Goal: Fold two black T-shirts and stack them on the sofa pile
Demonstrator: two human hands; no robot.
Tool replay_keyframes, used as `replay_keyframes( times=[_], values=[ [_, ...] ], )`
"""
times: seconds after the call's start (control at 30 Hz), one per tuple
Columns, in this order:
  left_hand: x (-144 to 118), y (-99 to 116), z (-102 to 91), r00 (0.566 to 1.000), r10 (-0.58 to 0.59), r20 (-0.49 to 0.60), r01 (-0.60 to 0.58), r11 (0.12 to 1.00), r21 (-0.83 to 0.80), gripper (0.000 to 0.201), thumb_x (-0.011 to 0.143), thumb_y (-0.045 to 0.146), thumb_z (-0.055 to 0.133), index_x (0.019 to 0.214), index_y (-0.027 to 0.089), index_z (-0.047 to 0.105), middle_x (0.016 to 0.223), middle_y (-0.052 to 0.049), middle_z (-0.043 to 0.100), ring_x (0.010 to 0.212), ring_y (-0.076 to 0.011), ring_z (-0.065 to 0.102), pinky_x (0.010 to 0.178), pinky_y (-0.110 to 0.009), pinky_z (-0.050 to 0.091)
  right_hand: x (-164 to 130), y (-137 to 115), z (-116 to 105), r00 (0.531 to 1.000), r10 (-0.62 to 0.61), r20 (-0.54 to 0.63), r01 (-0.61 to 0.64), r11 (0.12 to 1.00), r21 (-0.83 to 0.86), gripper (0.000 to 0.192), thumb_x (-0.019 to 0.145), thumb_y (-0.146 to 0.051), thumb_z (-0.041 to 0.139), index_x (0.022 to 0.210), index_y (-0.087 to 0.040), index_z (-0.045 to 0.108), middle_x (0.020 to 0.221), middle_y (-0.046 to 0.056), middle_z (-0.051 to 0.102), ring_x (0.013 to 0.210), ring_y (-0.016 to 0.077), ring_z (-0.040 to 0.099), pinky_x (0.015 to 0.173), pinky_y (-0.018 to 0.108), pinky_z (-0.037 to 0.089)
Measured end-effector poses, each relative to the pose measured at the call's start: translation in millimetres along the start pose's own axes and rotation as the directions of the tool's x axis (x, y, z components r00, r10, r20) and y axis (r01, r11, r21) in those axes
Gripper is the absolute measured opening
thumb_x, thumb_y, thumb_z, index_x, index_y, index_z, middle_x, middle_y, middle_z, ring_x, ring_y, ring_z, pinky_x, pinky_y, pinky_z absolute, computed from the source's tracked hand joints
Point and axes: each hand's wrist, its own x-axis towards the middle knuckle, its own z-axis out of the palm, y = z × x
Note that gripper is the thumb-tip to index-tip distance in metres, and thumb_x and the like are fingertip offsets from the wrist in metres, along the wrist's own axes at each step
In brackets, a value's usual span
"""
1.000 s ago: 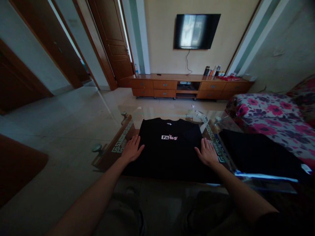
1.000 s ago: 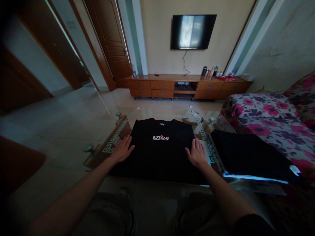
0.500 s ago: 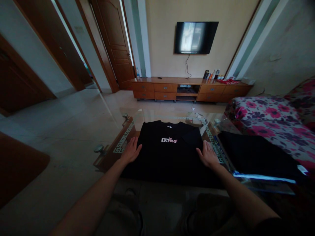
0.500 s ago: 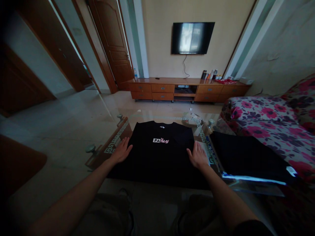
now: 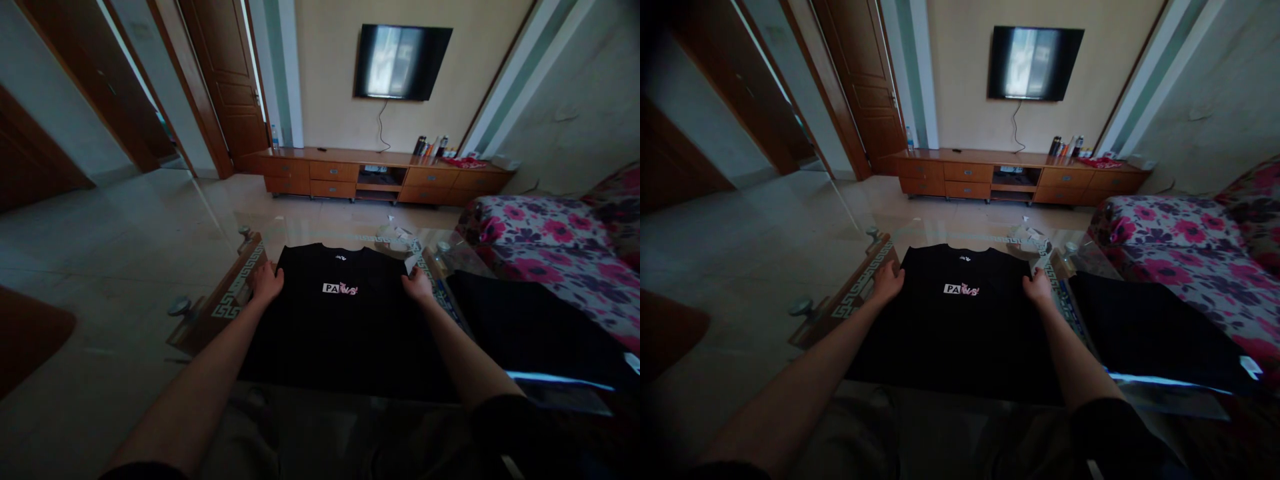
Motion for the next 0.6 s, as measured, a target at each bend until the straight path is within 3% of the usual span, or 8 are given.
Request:
replay_keyframes(
  times=[0.17,0.3,0.47,0.6],
  values=[
    [46,-4,13.6,0.995,-0.084,0.057,0.094,0.977,-0.190,0.058,0.090,0.039,0.058,0.142,0.015,0.049,0.122,-0.016,0.071,0.115,-0.0307,0.067,0.106,-0.045,0.045,36,8,15,0.995,0.097,-0.001,-0.097,0.992,0.078,0.064,0.081,-0.036,0.063,0.137,-0.006,0.054,0.126,0.021,0.067,0.110,0.0267,0.067,0.100,0.038,0.050],
    [74,-7,28.1,0.992,-0.088,0.085,0.110,0.947,-0.302,0.061,0.089,0.039,0.062,0.144,0.017,0.049,0.121,-0.014,0.072,0.107,-0.0265,0.070,0.099,-0.039,0.050,56,15,22,0.991,0.130,-0.012,-0.127,0.982,0.140,0.063,0.079,-0.035,0.068,0.135,-0.009,0.056,0.120,0.018,0.071,0.101,0.0249,0.070,0.095,0.038,0.053],
    [96,-9,43.6,0.994,-0.038,0.106,0.079,0.908,-0.411,0.068,0.089,0.042,0.064,0.148,0.015,0.045,0.129,-0.017,0.068,0.099,-0.0210,0.072,0.092,-0.033,0.053,72,17,30,0.989,0.149,0.003,-0.141,0.929,0.343,0.065,0.072,-0.033,0.078,0.131,-0.012,0.060,0.109,0.016,0.075,0.091,0.0250,0.072,0.080,0.035,0.059],
    [104,2,45.1,0.995,-0.028,0.092,0.063,0.913,-0.403,0.064,0.087,0.044,0.067,0.142,0.014,0.054,0.118,-0.016,0.073,0.093,-0.0229,0.073,0.092,-0.036,0.053,77,5,32,0.975,0.204,0.089,-0.221,0.840,0.495,0.069,0.069,-0.036,0.082,0.129,-0.009,0.062,0.105,0.015,0.075,0.083,0.0235,0.072,0.071,0.032,0.059]
  ],
)
